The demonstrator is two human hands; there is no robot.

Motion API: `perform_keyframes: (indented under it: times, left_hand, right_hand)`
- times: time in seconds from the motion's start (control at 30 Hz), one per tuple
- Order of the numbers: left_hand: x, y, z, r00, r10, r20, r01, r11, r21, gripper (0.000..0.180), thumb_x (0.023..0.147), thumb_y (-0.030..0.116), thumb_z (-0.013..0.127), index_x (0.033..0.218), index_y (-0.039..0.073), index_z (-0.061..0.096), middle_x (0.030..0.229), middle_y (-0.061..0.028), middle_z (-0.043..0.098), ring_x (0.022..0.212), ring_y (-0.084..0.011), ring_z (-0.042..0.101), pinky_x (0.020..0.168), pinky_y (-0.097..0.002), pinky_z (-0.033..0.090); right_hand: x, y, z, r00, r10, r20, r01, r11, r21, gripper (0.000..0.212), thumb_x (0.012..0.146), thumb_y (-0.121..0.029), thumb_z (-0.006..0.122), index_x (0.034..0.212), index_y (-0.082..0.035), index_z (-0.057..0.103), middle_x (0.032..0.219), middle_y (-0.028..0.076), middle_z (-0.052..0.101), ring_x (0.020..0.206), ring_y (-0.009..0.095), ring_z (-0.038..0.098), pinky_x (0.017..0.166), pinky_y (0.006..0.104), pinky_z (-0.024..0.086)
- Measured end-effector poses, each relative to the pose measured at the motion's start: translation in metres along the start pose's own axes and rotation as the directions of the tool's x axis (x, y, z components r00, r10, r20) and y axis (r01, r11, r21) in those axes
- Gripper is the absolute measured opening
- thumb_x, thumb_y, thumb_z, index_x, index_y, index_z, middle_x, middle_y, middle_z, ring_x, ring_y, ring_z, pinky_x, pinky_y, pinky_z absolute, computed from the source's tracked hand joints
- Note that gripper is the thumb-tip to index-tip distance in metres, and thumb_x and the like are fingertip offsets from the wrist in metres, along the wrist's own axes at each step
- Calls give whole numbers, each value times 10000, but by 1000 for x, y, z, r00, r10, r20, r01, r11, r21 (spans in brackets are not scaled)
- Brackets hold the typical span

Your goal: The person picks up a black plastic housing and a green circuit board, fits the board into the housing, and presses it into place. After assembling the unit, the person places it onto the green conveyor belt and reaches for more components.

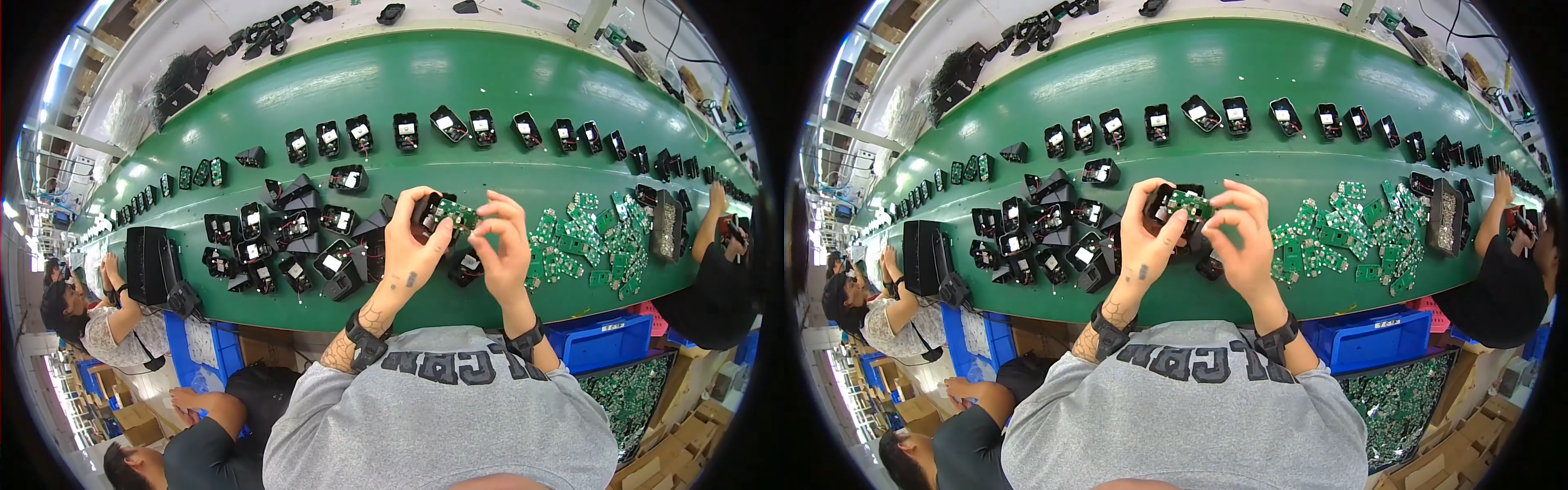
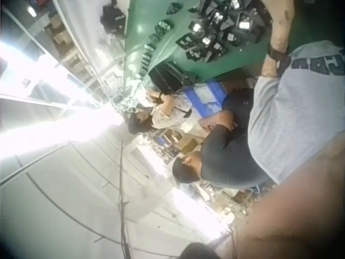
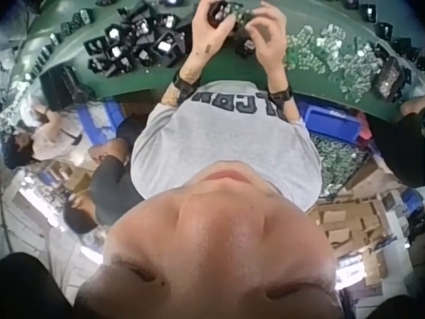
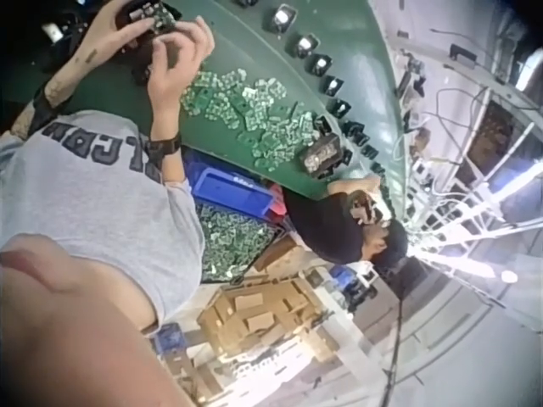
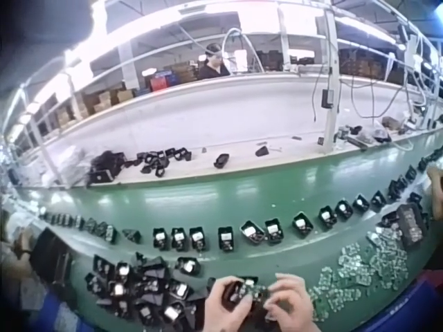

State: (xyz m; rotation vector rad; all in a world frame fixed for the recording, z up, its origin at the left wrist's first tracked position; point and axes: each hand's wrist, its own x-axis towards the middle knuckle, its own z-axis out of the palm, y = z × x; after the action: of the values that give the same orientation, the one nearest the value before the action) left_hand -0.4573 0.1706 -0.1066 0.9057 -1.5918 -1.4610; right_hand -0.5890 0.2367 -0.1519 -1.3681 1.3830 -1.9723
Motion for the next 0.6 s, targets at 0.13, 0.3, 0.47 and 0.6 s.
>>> perform_keyframes:
  times: [0.13,0.3,0.47,0.6]
  left_hand:
    - [-1,-4,3,998,65,-23,-64,998,19,329,839,42,650,1128,24,495,939,-34,576,761,-55,567,616,-201,486]
    - [-1,-11,4,867,499,-10,-450,790,417,339,794,0,661,1094,4,502,995,-94,599,857,-156,612,766,-278,504]
    - [1,-9,6,780,624,48,-554,653,516,362,736,-25,693,1057,3,528,970,-141,620,841,-242,639,762,-316,523]
    - [4,-15,5,714,698,55,-612,585,533,370,708,29,716,1033,41,540,954,-116,637,819,-274,659,631,-326,550]
  right_hand:
    - [0,0,-5,970,-227,83,240,941,-238,95,797,-35,675,859,-67,611,1000,56,639,1188,303,490,1044,462,329]
    - [6,-15,-5,996,-81,20,83,936,-342,110,778,-70,712,854,-71,633,948,34,644,1157,280,470,994,428,353]
    - [10,-16,-6,992,115,42,-102,965,-242,103,786,-79,711,853,-62,636,905,18,627,1131,284,449,959,386,371]
    - [10,-21,-8,991,113,67,-85,939,-334,104,791,-96,711,853,-64,634,997,36,609,1168,295,425,979,409,357]
